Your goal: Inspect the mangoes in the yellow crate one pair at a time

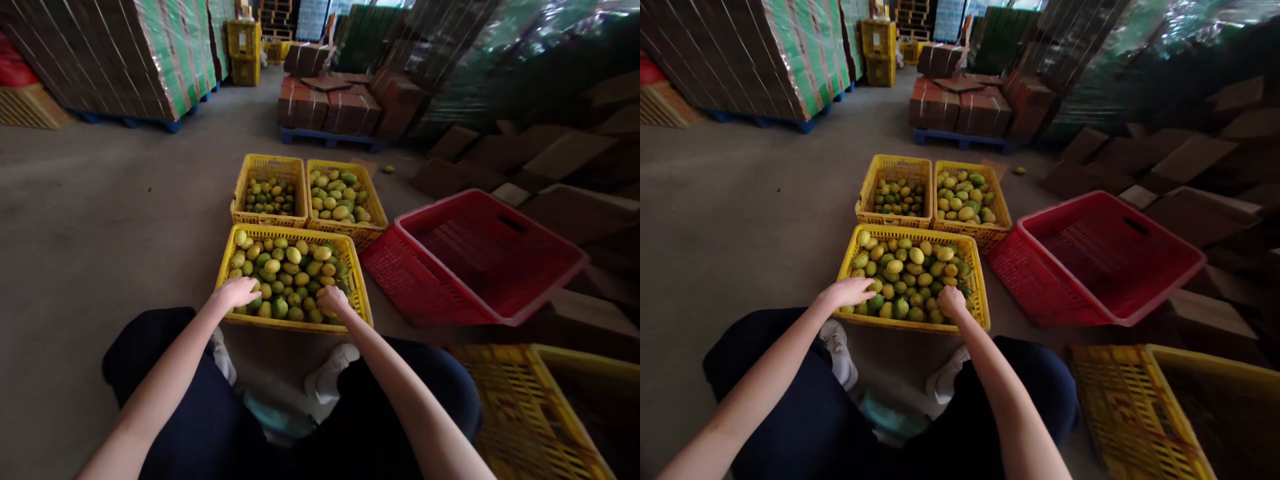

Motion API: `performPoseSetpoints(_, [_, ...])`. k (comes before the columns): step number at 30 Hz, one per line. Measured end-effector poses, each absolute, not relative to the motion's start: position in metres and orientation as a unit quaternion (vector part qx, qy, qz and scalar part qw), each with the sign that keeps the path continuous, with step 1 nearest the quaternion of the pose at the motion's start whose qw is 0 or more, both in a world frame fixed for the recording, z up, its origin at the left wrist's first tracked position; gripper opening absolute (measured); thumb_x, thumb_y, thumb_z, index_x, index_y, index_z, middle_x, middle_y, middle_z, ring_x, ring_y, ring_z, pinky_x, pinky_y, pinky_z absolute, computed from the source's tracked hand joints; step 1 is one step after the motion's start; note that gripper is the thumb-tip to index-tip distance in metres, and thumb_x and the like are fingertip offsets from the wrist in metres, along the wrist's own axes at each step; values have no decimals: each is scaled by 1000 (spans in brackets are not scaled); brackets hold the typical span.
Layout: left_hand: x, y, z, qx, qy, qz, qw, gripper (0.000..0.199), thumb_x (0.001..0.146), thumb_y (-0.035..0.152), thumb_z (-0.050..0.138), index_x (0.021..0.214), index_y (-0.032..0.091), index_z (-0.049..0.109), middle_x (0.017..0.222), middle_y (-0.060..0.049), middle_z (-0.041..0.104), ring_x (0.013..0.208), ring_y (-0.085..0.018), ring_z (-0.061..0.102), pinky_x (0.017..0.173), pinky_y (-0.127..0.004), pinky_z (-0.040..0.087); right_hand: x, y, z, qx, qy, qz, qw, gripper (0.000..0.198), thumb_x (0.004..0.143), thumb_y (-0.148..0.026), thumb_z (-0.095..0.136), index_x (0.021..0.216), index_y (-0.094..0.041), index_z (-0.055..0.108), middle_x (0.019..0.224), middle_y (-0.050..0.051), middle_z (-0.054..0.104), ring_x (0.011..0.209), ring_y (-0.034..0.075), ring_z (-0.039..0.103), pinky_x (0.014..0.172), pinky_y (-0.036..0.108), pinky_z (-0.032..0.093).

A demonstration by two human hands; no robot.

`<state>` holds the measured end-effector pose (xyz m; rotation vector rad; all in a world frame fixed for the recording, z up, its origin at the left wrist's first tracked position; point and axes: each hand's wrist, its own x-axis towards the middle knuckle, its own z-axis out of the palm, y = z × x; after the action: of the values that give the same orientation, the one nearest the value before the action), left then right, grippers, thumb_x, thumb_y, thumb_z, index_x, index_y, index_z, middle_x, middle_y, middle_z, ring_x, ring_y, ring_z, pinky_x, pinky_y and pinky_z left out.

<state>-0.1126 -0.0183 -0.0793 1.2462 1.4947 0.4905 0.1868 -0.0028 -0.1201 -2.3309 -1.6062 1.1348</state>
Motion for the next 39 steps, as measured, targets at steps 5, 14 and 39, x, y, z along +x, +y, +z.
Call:
performPoseSetpoints(5, [-74,-24,-64,392,562,263,679,36,77,52,75,97,23,66,142,-17,61,151,-39,36,121,-50,31,165,12,-63,-720,-559,401,95,23,73,-35,83,78,-18,69,77,4,69,79,23,70,58,26,56])
performPoseSetpoints(14, [-40,-43,-48,-119,434,478,755,38,99,40,43,121,16,62,89,-9,71,82,-21,71,78,-35,61,127,0,-6,-606,-646,386,260,27,86,-42,71,72,-20,65,68,1,68,65,15,65,58,21,49])
performPoseSetpoints(39, [-135,5,-5,-112,323,692,636,42,95,25,28,89,20,69,72,-5,67,72,-17,69,67,-26,60,111,108,-153,-732,-628,264,19,63,90,-26,68,147,-15,42,145,24,54,136,40,52,108,49,46])
